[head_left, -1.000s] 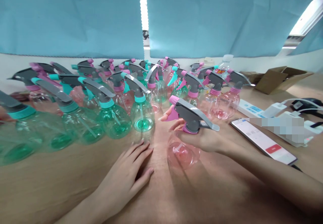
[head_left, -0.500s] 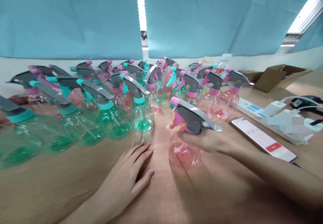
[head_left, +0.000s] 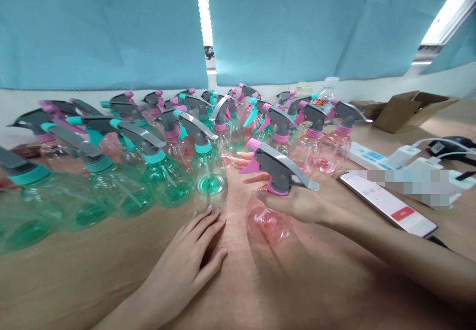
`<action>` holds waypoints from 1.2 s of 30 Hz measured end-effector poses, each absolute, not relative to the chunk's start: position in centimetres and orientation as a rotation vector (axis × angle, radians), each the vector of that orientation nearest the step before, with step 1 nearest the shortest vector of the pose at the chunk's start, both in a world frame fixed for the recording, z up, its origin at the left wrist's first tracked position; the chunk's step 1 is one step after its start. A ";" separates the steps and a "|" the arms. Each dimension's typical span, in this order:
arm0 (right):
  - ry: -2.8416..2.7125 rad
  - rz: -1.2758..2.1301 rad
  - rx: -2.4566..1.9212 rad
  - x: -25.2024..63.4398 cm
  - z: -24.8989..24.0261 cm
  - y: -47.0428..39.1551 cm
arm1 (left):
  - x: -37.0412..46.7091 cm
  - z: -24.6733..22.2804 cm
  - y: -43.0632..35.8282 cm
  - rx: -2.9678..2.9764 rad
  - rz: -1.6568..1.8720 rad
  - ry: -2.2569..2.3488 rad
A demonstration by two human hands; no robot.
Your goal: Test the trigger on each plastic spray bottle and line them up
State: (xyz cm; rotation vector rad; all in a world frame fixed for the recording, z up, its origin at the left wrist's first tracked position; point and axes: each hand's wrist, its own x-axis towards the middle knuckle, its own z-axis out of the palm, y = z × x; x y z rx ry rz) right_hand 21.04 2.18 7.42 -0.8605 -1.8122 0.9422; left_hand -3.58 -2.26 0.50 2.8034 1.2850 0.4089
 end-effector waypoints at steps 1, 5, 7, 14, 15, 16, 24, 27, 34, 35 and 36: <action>-1.798 0.943 -0.871 21.0 7.3 2.2 | -3.6 0.5 -2.3 2.806 0.407 1.286; -1.796 0.903 -0.882 21.0 7.1 2.1 | -3.6 0.5 -2.3 2.815 0.410 1.286; -1.809 0.882 -0.877 20.9 7.1 2.0 | -3.5 0.5 -2.4 2.817 0.416 1.284; -1.825 0.848 -0.836 20.8 7.1 2.1 | -3.5 0.6 -2.4 2.814 0.411 1.289; -1.833 0.834 -0.839 20.8 7.1 2.1 | -3.6 0.6 -2.4 2.813 0.408 1.290; -1.842 0.821 -0.843 20.9 7.2 2.1 | -3.6 0.6 -2.4 2.813 0.409 1.290; -1.859 0.840 -0.858 20.8 7.8 2.0 | -3.6 0.6 -2.2 2.812 0.411 1.282; -1.859 0.863 -0.873 20.8 7.9 2.0 | -3.6 0.6 -2.3 2.812 0.417 1.280; -1.869 0.829 -0.930 20.8 8.1 1.8 | -3.5 0.6 -2.3 2.799 0.409 1.281; -1.870 0.825 -0.939 20.8 8.0 1.8 | -3.5 0.6 -2.3 2.797 0.412 1.281; -1.871 0.825 -0.947 20.8 7.9 1.8 | -3.5 0.6 -2.3 2.796 0.415 1.284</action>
